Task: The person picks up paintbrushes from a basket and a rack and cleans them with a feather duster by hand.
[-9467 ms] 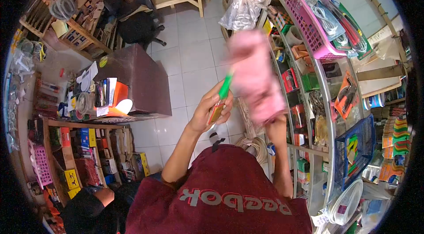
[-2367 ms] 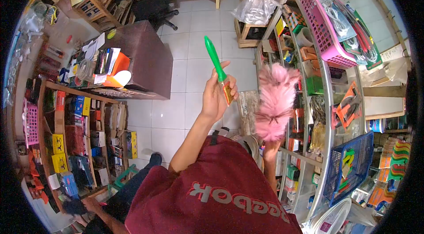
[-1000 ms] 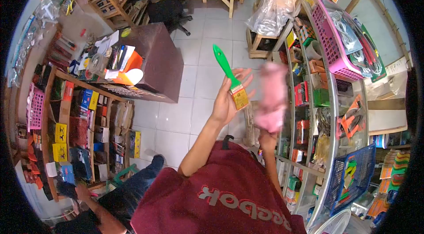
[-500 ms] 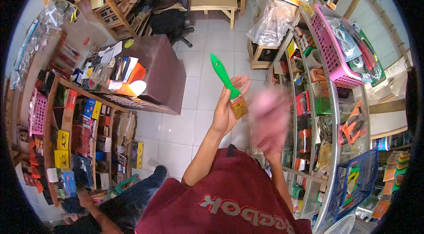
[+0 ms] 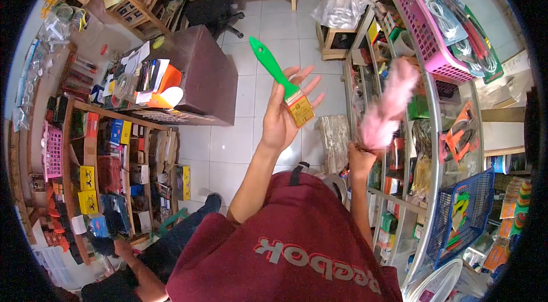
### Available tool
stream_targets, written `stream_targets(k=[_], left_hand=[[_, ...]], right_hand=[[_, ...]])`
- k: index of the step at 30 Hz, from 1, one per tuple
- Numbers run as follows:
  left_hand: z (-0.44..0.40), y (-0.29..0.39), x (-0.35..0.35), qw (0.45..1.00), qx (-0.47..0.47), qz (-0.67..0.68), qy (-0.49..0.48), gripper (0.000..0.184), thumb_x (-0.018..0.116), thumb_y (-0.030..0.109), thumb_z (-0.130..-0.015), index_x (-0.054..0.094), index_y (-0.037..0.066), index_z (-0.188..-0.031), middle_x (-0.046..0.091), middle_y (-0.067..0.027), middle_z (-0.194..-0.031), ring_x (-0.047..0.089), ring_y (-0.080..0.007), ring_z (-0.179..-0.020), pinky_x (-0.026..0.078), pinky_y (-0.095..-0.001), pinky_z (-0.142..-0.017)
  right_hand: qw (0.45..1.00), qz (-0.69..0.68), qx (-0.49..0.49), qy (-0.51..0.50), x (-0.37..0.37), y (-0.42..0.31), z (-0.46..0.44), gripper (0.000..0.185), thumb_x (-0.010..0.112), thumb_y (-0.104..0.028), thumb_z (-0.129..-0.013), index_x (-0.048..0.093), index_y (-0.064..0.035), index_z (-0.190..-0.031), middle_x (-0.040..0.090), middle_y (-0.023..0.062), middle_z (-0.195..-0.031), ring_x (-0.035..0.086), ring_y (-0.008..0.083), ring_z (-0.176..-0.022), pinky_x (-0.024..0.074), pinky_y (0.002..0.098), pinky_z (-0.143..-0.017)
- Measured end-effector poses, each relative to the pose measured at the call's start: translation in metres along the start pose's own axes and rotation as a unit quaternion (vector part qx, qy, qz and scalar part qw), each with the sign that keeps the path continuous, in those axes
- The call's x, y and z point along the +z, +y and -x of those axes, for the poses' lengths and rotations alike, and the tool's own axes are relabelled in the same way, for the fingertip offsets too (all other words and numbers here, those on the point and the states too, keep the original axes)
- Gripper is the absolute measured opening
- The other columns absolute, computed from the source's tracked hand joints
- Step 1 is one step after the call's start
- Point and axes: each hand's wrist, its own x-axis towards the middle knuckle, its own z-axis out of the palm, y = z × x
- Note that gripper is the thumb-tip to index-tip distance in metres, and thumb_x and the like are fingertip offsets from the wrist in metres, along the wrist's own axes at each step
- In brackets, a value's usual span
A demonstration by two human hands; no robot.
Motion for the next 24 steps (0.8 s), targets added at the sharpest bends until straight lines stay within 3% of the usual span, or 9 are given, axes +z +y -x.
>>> stream_targets(k=[2, 5, 8, 9, 13, 15, 17, 19, 24], left_hand=[[0.002, 0.002, 0.0, 1.0, 0.005, -0.012, 0.001, 0.046, 0.033, 0.041, -0.097, 0.03, 0.015, -0.135, 0.029, -0.0209, -0.142, 0.03, -0.0392, -0.132, 0.028, -0.0549, -0.106], [0.003, 0.006, 0.004, 1.0, 0.017, -0.01, 0.008, 0.046, 0.032, 0.041, -0.097, 0.03, 0.015, -0.135, 0.029, -0.0218, -0.142, 0.03, -0.0395, -0.132, 0.028, -0.0554, -0.106], [0.004, 0.009, 0.007, 0.999, 0.035, 0.006, 0.025, 0.046, 0.032, 0.041, -0.097, 0.029, 0.014, -0.135, 0.029, -0.0214, -0.142, 0.031, -0.0387, -0.131, 0.029, -0.0549, -0.105], [0.004, 0.011, 0.009, 0.999, 0.041, 0.01, 0.028, 0.046, 0.032, 0.04, -0.098, 0.029, 0.013, -0.135, 0.029, -0.0204, -0.142, 0.031, -0.0377, -0.131, 0.03, -0.054, -0.105], [0.0, 0.01, 0.01, 0.998, 0.06, 0.021, 0.023, 0.047, 0.031, 0.041, -0.098, 0.029, 0.012, -0.135, 0.03, -0.0202, -0.141, 0.034, -0.0361, -0.13, 0.031, -0.0519, -0.105], [0.0, 0.014, 0.009, 0.998, 0.047, 0.009, 0.039, 0.044, 0.032, 0.041, -0.097, 0.031, 0.017, -0.135, 0.03, -0.022, -0.142, 0.033, -0.0393, -0.13, 0.03, -0.0543, -0.104], [-0.002, 0.013, 0.012, 0.997, 0.062, 0.012, 0.034, 0.044, 0.032, 0.041, -0.097, 0.031, 0.017, -0.134, 0.031, -0.022, -0.142, 0.034, -0.039, -0.129, 0.03, -0.0543, -0.104], [-0.001, 0.014, 0.01, 0.997, 0.063, 0.017, 0.029, 0.044, 0.032, 0.041, -0.097, 0.031, 0.017, -0.134, 0.031, -0.0219, -0.141, 0.034, -0.0388, -0.129, 0.031, -0.0543, -0.104], [-0.006, 0.017, 0.01, 0.997, 0.055, 0.025, 0.042, 0.045, 0.031, 0.043, -0.097, 0.031, 0.018, -0.134, 0.031, -0.0218, -0.141, 0.035, -0.0385, -0.129, 0.031, -0.0544, -0.104]], right_hand=[[0.957, 0.237, -0.157, 0.061, 0.004, -0.014, 0.003, 0.043, 0.064, 0.006, -0.071, 0.054, 0.0016, -0.112, 0.064, 0.0065, -0.1, 0.06, 0.018, -0.088, 0.0486, 0.0317, -0.079], [0.987, 0.103, -0.004, -0.124, -0.005, -0.074, 0.002, 0.034, 0.066, 0.003, -0.07, 0.057, 0.0022, -0.103, 0.062, 0.003, -0.091, 0.059, 0.0168, -0.076, 0.0487, 0.0304, -0.068], [0.995, -0.057, 0.065, 0.038, 0.007, -0.028, 0.0, 0.038, 0.068, -0.001, -0.071, 0.055, -0.0011, -0.107, 0.059, 0.0009, -0.082, 0.056, 0.0164, -0.068, 0.0476, 0.0303, -0.063], [0.994, 0.058, 0.09, 0.029, 0.007, -0.024, 0.0, 0.046, 0.068, -0.004, -0.072, 0.051, -0.0016, -0.114, 0.059, 0.0013, -0.081, 0.056, 0.0164, -0.067, 0.0483, 0.0291, -0.065], [0.982, 0.06, -0.097, -0.15, 0.005, -0.09, 0.003, 0.046, 0.066, -0.001, -0.074, 0.049, 0.0013, -0.116, 0.06, 0.0034, -0.091, 0.058, 0.0166, -0.078, 0.0491, 0.0271, -0.071], [0.972, 0.134, -0.19, -0.045, 0.012, -0.042, -0.006, 0.047, 0.065, -0.004, -0.076, 0.048, 0.0009, -0.12, 0.061, 0.0034, -0.094, 0.059, 0.0169, -0.081, 0.0491, 0.0289, -0.074], [0.994, 0.0, 0.094, -0.053, 0.015, -0.034, -0.007, 0.047, 0.063, -0.005, -0.078, 0.048, 0.0017, -0.121, 0.06, 0.0065, -0.106, 0.058, 0.0166, -0.093, 0.0479, 0.0317, -0.081], [0.965, -0.255, 0.036, -0.047, 0.015, -0.033, 0.008, 0.041, 0.065, -0.013, -0.079, 0.052, 0.0025, -0.115, 0.06, 0.0081, -0.107, 0.058, 0.0175, -0.094, 0.049, 0.0317, -0.08], [0.984, -0.165, -0.071, -0.018, 0.024, -0.029, 0.005, 0.038, 0.06, -0.014, -0.085, 0.05, 0.0, -0.119, 0.057, 0.0114, -0.114, 0.058, 0.0198, -0.098, 0.0492, 0.034, -0.084]])
